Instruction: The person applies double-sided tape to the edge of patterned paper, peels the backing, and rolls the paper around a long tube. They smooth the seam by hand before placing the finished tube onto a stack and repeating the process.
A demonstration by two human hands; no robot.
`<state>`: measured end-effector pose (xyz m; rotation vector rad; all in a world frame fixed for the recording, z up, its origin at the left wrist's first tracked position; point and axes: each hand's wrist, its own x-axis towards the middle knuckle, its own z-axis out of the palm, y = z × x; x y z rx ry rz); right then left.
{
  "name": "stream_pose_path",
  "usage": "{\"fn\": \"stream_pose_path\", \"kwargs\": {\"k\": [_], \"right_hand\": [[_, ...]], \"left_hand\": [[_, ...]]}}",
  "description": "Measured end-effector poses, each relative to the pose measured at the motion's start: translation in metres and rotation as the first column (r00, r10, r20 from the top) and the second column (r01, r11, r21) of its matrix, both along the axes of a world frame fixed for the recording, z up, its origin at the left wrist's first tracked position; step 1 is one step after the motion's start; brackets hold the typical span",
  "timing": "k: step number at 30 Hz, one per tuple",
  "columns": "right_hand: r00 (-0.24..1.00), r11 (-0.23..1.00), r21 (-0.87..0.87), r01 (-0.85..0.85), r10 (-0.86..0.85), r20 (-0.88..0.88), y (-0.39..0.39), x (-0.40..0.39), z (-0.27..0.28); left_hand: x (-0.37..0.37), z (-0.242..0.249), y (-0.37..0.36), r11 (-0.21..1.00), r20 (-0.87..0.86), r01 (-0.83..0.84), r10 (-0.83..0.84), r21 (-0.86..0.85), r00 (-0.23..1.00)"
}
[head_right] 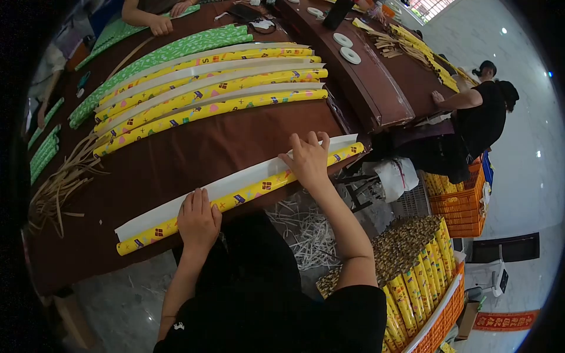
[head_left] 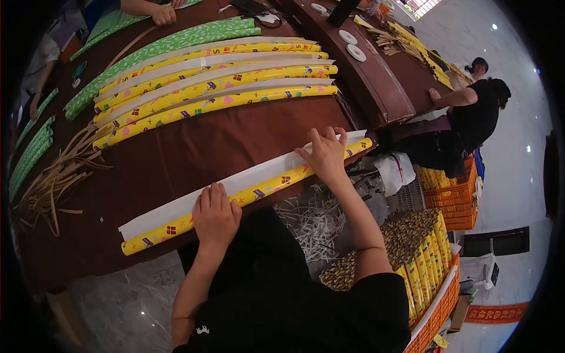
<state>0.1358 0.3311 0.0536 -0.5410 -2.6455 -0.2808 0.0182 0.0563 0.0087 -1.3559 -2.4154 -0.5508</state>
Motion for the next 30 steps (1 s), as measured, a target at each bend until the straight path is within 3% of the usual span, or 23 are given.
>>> {"fn": "stream_pose_path", "kwargs": {"k": [7,13,19,30], "right_hand": [[0.997,0.999,-0.034,0.020,-0.022,-0.075,-0.005,0.001,-0.001],[0.980,0.982,-0.183,0.049,-0.082,-0.181,-0.024,-0.004,-0.004],[0.972,0.985,-0.170,-0.032,-0.009,-0.234,-0.048,-0.020,-0.011],[0.983,0.990,-0.136,-0.040,0.014,-0.182,-0.098,-0.045,-0.012]], "left_hand": [[-0.002,0.000,-0.003,1.000,-0.035,0.008,-0.007,0.019,0.999],[-0.007,-0.001,-0.016,0.999,-0.012,-0.026,0.027,0.023,1.000],[-0.021,-0.003,-0.049,0.998,-0.038,-0.059,0.059,-0.007,0.998],[-0.039,0.000,-0.098,0.996,-0.061,-0.083,0.080,-0.043,0.995]]}}
